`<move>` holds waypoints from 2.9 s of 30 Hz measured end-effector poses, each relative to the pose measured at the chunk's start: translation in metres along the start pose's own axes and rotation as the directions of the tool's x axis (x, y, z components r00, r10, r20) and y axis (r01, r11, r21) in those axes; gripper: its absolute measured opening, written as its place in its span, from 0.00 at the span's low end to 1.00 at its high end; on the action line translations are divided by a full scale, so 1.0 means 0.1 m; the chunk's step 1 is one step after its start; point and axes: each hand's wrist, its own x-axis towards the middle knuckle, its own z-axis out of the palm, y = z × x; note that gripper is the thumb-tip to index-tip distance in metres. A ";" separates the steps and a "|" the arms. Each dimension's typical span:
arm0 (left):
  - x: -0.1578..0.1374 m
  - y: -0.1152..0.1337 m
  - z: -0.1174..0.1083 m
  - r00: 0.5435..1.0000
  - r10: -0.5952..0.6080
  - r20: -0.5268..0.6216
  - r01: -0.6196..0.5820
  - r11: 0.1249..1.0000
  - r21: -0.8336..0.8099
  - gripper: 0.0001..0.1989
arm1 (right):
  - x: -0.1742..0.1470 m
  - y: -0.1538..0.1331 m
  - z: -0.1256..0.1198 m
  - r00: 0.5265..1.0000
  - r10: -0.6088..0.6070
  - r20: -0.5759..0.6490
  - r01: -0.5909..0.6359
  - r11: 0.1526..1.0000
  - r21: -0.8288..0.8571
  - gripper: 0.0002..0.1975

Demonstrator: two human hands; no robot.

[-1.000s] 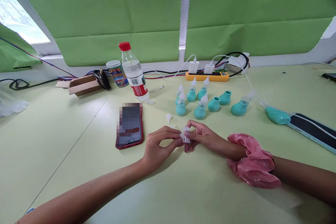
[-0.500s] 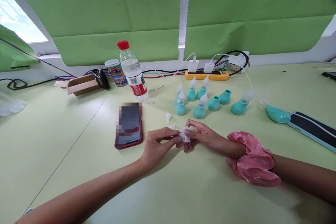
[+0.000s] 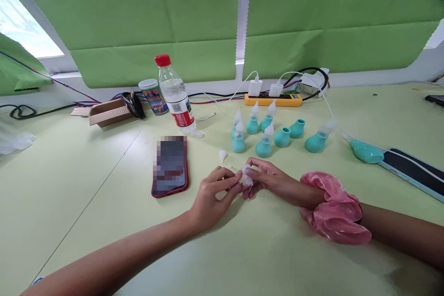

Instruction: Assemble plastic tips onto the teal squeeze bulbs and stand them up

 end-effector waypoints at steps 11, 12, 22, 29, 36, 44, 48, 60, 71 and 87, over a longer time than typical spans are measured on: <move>-0.02 0.07 -0.11 0.970 0.100 0.220 -0.132 0.982 0.138 0.18 | -0.04 -0.04 -0.01 0.998 -0.055 0.036 0.057 0.997 -0.051 0.14; 0.01 0.02 -0.13 0.981 0.095 0.171 -0.127 0.975 0.183 0.17 | -0.04 -0.04 0.00 0.997 -0.078 -0.011 0.077 0.992 -0.100 0.14; 0.11 -0.24 -0.19 0.965 -0.034 0.259 -0.134 0.787 0.602 0.13 | 0.00 0.06 -0.06 0.911 -0.337 -0.239 0.090 0.728 -0.680 0.09; 0.08 -0.18 -0.15 0.990 0.049 0.135 -0.107 0.881 0.461 0.13 | -0.01 0.03 -0.03 0.960 -0.220 -0.173 0.153 0.930 -0.334 0.12; 0.04 0.01 -0.08 0.975 -0.209 0.076 0.202 0.975 0.094 0.13 | -0.03 0.08 0.02 0.960 -0.273 -0.064 0.240 0.917 -0.318 0.10; 0.02 0.00 -0.06 0.933 -0.319 0.165 0.333 0.940 -0.068 0.14 | -0.05 0.17 0.01 0.943 -0.333 0.032 0.304 0.813 -0.497 0.07; -0.01 0.02 -0.07 0.945 -0.285 0.158 0.303 0.948 -0.099 0.13 | -0.04 0.22 0.02 0.930 -0.363 0.050 0.327 0.762 -0.559 0.06; 0.01 -0.02 -0.07 0.907 -0.419 0.037 0.419 0.891 -0.177 0.11 | -0.32 -0.76 -0.19 0.757 -0.641 0.130 0.245 0.093 -0.965 0.08; 0.00 -0.02 -0.06 0.932 -0.359 0.049 0.361 0.910 -0.203 0.08 | -0.10 -0.70 -0.90 0.874 -0.255 -0.413 -0.465 -0.192 -0.864 0.20; -0.01 -0.03 -0.06 0.939 -0.343 0.015 0.330 0.890 -0.315 0.12 | -0.30 -0.65 -0.09 0.991 -0.103 0.081 0.124 0.531 -0.838 0.06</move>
